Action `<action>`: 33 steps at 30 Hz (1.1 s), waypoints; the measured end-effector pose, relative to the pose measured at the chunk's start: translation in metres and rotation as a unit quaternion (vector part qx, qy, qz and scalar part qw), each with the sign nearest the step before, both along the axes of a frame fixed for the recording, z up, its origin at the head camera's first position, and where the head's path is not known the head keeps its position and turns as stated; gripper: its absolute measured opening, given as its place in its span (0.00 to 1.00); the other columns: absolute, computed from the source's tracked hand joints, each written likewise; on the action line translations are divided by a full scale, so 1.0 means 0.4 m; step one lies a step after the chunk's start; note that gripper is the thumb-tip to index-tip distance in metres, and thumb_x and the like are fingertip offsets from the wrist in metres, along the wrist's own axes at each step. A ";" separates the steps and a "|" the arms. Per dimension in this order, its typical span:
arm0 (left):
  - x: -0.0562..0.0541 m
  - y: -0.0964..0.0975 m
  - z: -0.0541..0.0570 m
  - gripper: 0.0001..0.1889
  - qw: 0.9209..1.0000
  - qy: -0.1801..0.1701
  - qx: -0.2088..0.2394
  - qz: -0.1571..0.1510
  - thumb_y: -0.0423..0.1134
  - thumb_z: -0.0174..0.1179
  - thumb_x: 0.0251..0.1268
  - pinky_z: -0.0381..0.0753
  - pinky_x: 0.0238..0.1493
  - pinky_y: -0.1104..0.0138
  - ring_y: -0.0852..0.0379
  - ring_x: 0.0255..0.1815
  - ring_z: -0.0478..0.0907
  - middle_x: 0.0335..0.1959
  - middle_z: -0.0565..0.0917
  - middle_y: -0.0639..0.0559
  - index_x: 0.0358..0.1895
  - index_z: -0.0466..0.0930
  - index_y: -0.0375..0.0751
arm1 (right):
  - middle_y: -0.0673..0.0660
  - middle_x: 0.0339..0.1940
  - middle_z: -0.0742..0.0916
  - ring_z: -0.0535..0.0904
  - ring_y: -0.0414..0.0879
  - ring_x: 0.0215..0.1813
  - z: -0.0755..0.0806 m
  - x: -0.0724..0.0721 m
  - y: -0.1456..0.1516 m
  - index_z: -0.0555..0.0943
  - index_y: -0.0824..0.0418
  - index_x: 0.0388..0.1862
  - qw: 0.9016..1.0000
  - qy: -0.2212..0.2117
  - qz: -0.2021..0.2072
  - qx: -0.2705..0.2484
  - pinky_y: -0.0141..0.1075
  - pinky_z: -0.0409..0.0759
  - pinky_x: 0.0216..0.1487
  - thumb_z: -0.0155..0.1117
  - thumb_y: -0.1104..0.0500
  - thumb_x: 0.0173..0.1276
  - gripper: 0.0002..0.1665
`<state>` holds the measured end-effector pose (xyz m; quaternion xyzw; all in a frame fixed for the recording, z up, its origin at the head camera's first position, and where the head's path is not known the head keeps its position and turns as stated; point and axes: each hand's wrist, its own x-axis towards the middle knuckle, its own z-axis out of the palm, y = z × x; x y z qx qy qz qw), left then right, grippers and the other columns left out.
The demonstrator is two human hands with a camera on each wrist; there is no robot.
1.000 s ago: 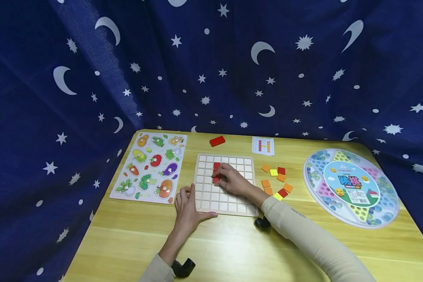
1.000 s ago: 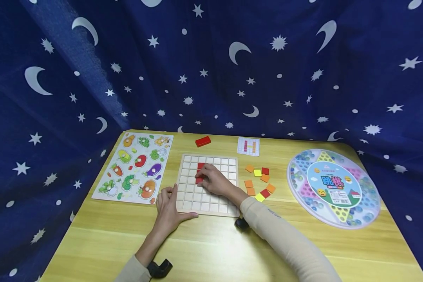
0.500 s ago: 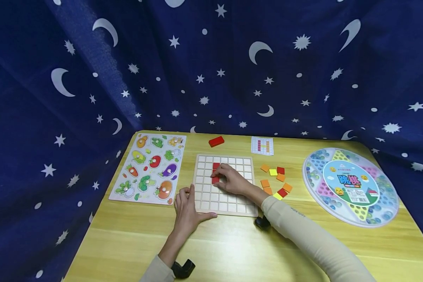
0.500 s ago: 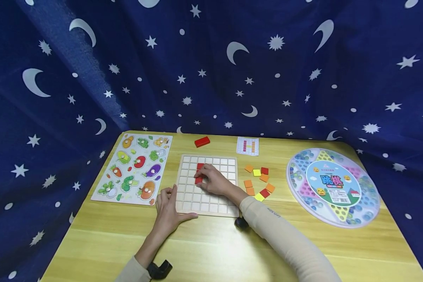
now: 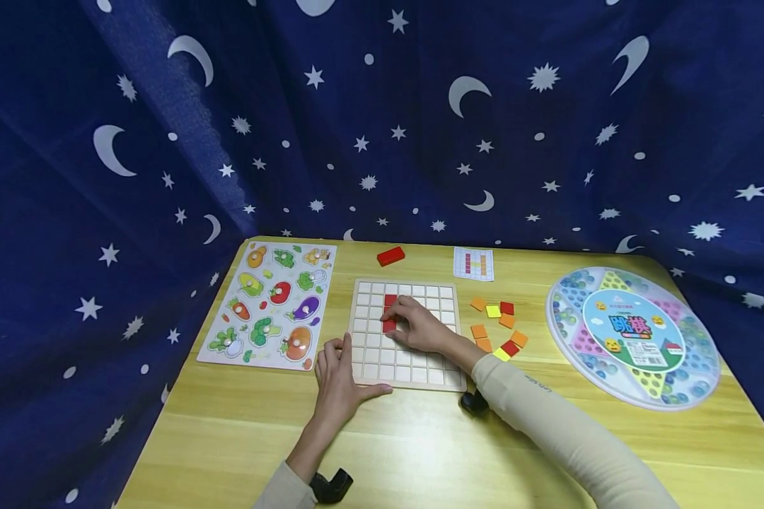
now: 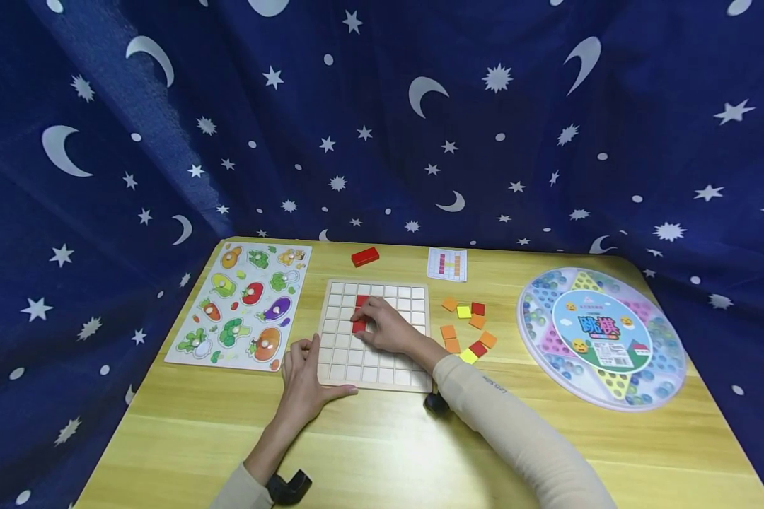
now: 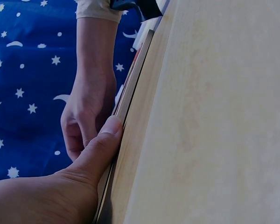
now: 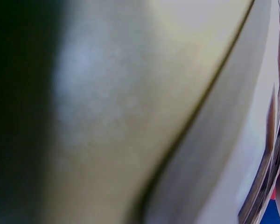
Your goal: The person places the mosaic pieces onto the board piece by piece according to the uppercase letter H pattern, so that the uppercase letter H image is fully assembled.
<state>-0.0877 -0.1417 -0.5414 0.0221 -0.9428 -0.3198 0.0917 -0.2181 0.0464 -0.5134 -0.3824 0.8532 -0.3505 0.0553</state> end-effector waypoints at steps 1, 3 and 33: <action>0.001 0.003 -0.001 0.68 1.000 0.000 0.001 -0.001 0.67 0.79 0.22 0.58 0.55 0.54 0.46 0.51 0.58 0.55 0.63 0.42 0.73 0.59 0.35 | 0.54 0.44 0.80 0.73 0.45 0.48 -0.001 0.002 0.004 0.83 0.60 0.47 1.000 0.003 -0.001 0.001 0.42 0.74 0.55 0.72 0.60 0.61 0.15; 0.002 0.009 -0.001 0.68 1.000 0.001 0.000 -0.003 0.67 0.79 0.22 0.58 0.55 0.54 0.46 0.51 0.58 0.54 0.63 0.42 0.73 0.60 0.35 | 0.54 0.44 0.80 0.73 0.45 0.48 -0.001 0.008 0.012 0.83 0.60 0.47 1.000 0.010 -0.001 0.004 0.42 0.74 0.55 0.72 0.60 0.62 0.15; 0.004 -0.004 0.018 0.70 0.998 -0.027 0.049 -0.017 0.62 0.81 0.26 0.52 0.57 0.50 0.44 0.54 0.55 0.56 0.61 0.39 0.75 0.53 0.32 | 0.58 0.47 0.84 0.76 0.48 0.50 0.016 0.138 0.476 0.81 0.67 0.50 0.986 0.046 -0.143 -0.079 0.22 0.67 0.55 0.70 0.74 0.57 0.20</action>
